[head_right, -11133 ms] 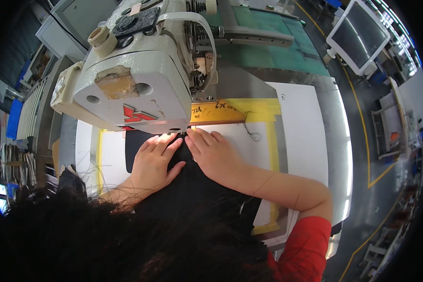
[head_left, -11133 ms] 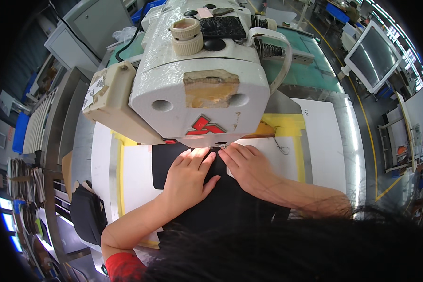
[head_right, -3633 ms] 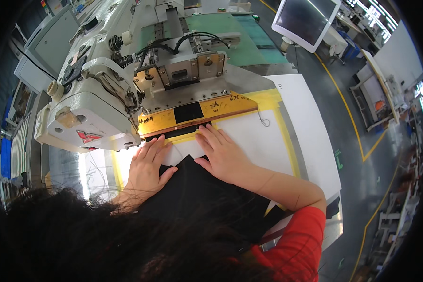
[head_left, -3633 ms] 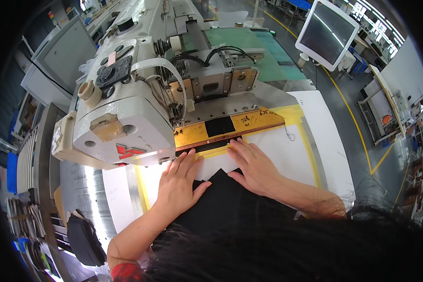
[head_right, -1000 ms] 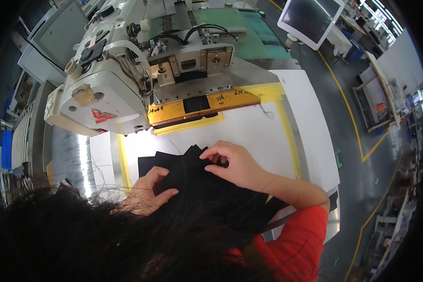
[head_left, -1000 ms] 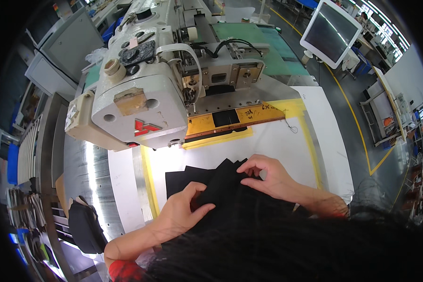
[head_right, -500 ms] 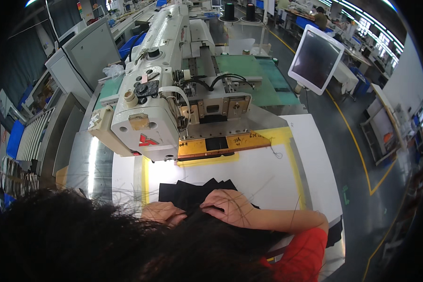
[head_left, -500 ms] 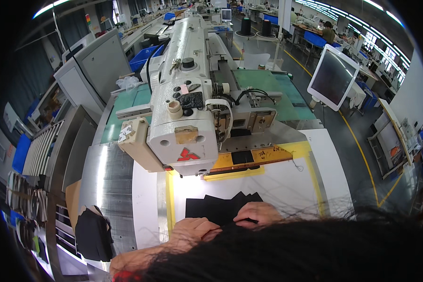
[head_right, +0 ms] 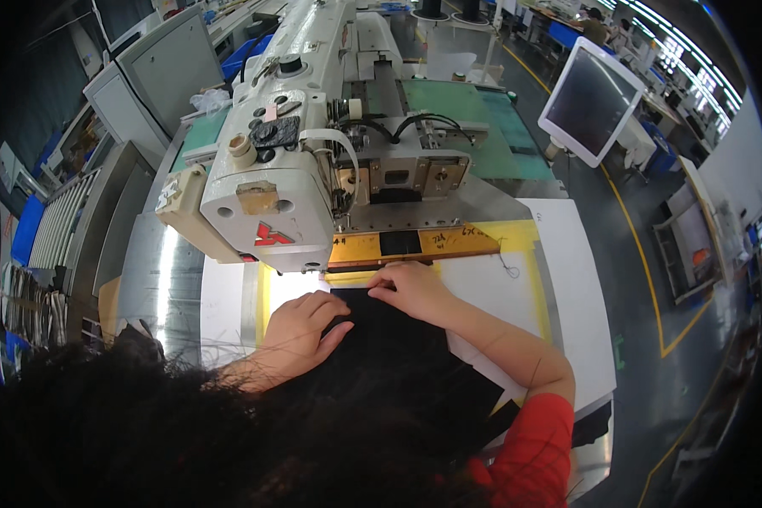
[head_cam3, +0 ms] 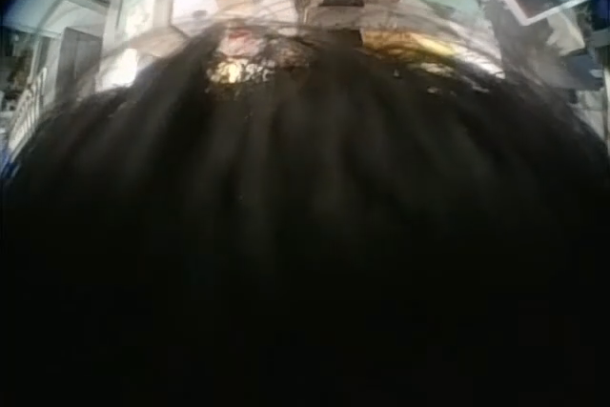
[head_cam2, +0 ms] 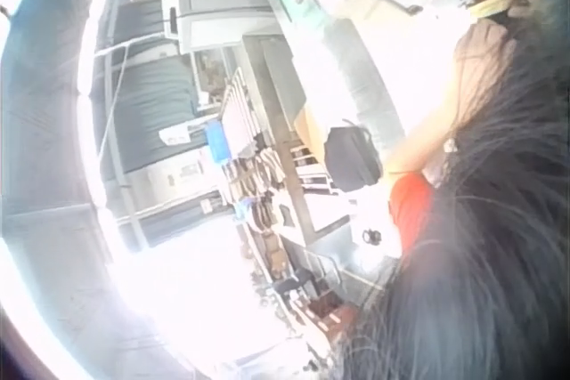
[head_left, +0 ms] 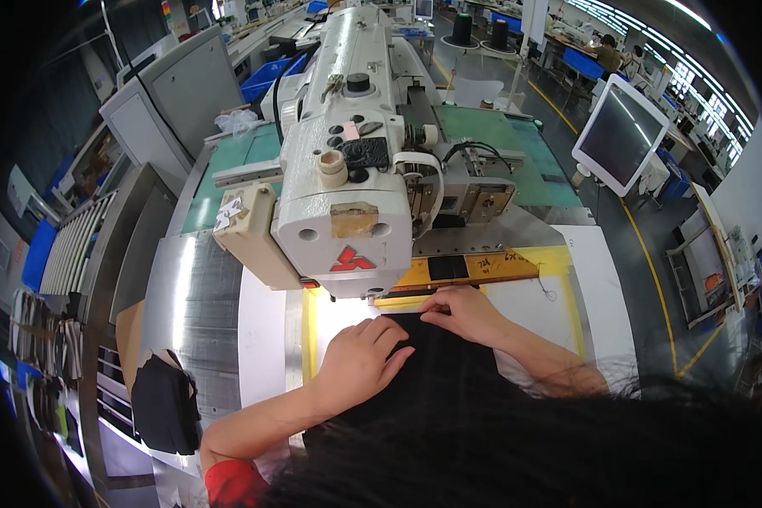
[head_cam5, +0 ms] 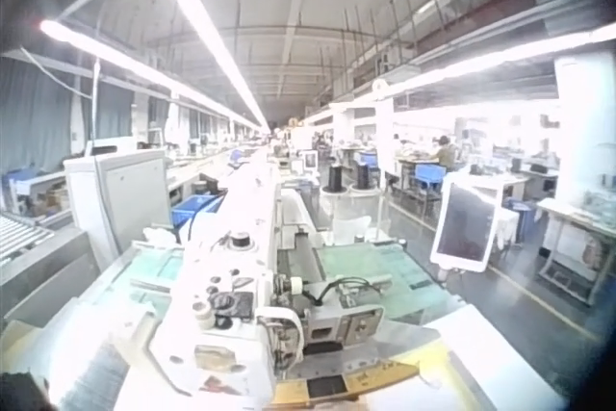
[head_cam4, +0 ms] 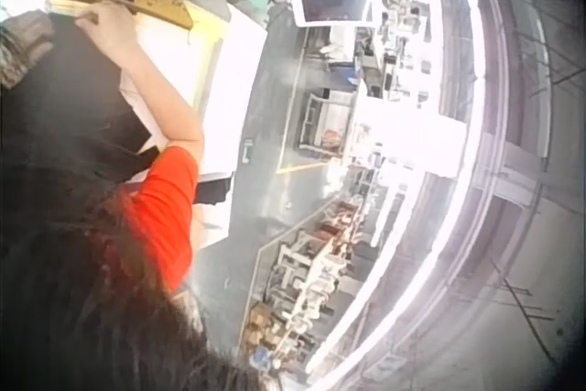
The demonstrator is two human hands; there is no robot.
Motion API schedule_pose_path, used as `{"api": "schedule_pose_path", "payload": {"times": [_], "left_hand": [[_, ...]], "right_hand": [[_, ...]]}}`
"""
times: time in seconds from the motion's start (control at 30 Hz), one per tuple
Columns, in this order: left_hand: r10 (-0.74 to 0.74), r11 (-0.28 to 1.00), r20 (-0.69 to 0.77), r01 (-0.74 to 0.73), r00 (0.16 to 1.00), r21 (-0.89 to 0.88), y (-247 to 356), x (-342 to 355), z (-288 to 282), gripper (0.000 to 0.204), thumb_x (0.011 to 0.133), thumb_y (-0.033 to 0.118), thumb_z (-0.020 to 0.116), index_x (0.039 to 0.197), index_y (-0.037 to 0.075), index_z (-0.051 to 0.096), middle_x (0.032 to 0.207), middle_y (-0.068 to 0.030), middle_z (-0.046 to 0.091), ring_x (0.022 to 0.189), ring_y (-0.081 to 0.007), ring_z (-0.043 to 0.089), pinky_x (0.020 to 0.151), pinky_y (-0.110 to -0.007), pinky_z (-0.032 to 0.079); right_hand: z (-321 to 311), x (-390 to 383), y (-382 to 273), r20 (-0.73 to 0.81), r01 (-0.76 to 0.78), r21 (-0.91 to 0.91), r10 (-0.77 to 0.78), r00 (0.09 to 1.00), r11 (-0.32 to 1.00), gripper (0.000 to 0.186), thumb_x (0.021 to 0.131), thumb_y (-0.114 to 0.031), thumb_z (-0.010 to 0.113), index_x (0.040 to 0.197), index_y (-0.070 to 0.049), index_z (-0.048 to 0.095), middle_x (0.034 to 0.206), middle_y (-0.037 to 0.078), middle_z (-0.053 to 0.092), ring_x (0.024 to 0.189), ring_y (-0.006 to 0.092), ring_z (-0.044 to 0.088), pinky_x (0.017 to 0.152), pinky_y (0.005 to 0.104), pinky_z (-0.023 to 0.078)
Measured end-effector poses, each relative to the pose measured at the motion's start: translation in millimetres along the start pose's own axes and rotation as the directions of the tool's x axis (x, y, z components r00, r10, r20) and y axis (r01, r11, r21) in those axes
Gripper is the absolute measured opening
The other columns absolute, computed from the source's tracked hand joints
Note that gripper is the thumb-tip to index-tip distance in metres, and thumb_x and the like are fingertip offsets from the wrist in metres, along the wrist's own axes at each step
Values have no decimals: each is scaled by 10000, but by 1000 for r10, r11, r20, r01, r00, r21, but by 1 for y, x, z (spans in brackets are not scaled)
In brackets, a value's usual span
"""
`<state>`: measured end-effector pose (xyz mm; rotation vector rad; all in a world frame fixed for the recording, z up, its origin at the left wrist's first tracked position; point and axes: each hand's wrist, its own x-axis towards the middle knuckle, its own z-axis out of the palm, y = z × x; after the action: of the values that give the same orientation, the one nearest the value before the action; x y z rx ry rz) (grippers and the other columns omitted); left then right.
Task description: Sewing pieces of black material using an industrial sewing machine.
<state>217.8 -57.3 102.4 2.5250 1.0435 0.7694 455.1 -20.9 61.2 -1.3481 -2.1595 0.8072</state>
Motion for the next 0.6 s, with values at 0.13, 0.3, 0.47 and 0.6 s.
{"api": "schedule_pose_path", "payload": {"times": [0.13,0.3,0.47,0.6], "left_hand": [[12,979,54,-23,998,203,-16,-1,27,376,880,300,665,1136,29,618,1211,-159,589,1066,-294,609,886,-403,484],[-55,952,109,19,992,307,-26,-6,35,490,882,368,655,1269,77,579,1409,-127,493,1270,-283,510,1041,-412,411],[-67,939,112,24,991,343,-28,-6,35,555,877,409,651,1289,46,563,1433,-142,471,1234,-290,530,1044,-417,404],[-64,945,105,27,992,325,-31,-6,36,592,871,429,654,1303,37,553,1431,-147,471,1216,-298,536,1037,-417,407]], "right_hand": [[4,17,-8,-113,14,-69,-22,993,998,178,813,-190,745,938,-75,693,860,62,683,771,194,679,694,325,523],[9,27,-5,-158,-31,-79,18,987,996,182,784,-197,763,922,-96,700,809,51,658,748,193,648,673,320,518],[14,29,-4,-215,-19,-93,-2,977,995,168,787,-189,759,911,-90,705,797,53,656,741,196,647,657,319,516],[16,30,-7,-221,-44,-91,23,975,995,159,788,-185,757,902,-87,705,799,50,660,741,197,654,655,316,517]]}}
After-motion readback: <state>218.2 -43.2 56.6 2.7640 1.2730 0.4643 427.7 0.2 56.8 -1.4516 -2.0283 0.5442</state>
